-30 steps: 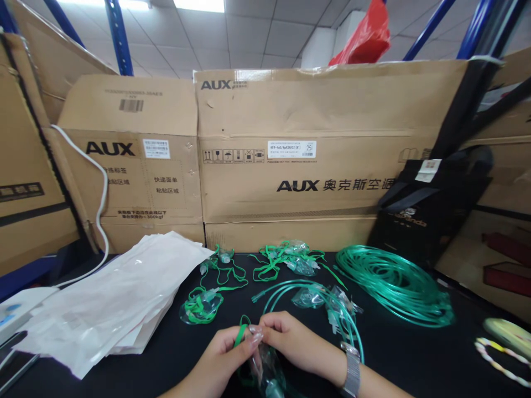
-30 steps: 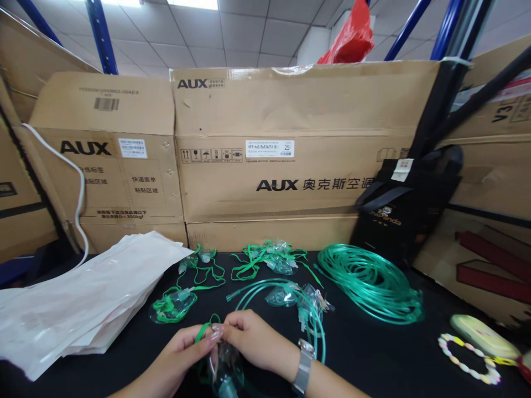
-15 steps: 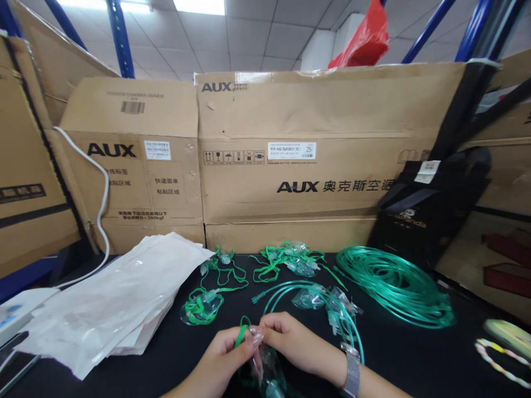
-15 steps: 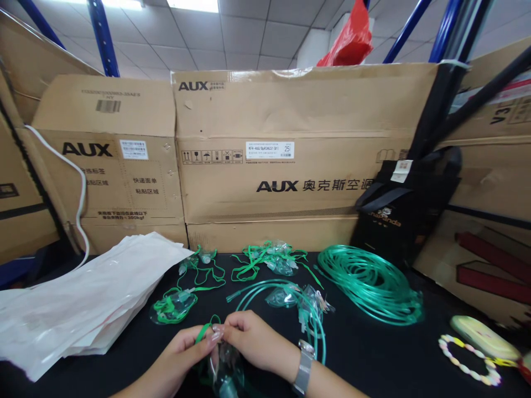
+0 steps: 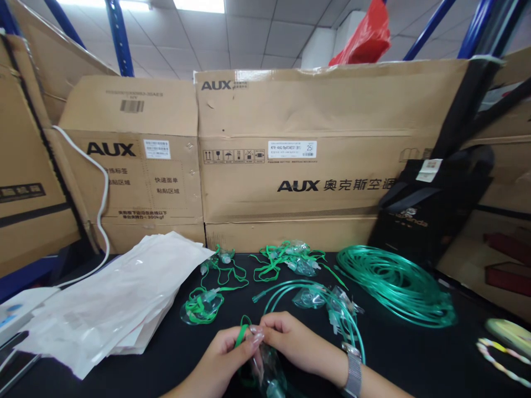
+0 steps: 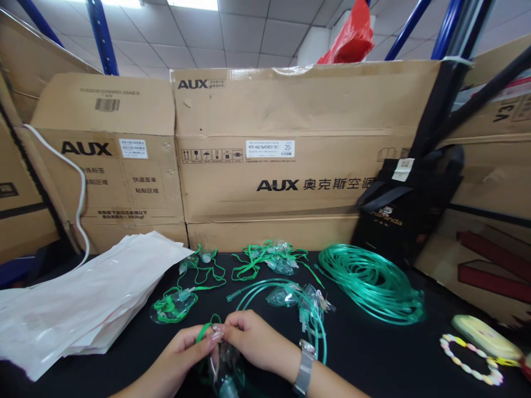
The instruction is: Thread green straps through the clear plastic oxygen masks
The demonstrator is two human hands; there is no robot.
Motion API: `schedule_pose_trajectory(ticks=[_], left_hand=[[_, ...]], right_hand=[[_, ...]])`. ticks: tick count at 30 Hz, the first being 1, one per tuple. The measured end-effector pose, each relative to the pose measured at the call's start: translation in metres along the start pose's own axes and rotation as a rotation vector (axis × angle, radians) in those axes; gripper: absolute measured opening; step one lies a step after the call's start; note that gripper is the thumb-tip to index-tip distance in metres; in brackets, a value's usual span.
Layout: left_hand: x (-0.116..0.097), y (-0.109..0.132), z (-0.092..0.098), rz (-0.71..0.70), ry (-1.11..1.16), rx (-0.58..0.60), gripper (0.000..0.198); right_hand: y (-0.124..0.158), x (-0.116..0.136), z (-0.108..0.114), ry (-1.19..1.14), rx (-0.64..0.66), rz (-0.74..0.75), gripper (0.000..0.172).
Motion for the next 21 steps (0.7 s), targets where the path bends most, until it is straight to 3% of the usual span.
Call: schedule_pose_trajectory(ticks=[21], left_hand=[[-0.0006,0.0015,-0.0003,0.009,-0.022,0.006,0.034]], right_hand=[[-0.0010,-0.0035,-0.0012,0.001,-0.001,0.002,0.033]])
Point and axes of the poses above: each hand's wrist, its own y-axis away from the middle knuckle, its own z-axis out of the back of the hand, x = y × z, the point moved 3 cm from there along -y, towards the middle knuckle, and after that the axes turned 1 degree about y, right-handed, at the moved point
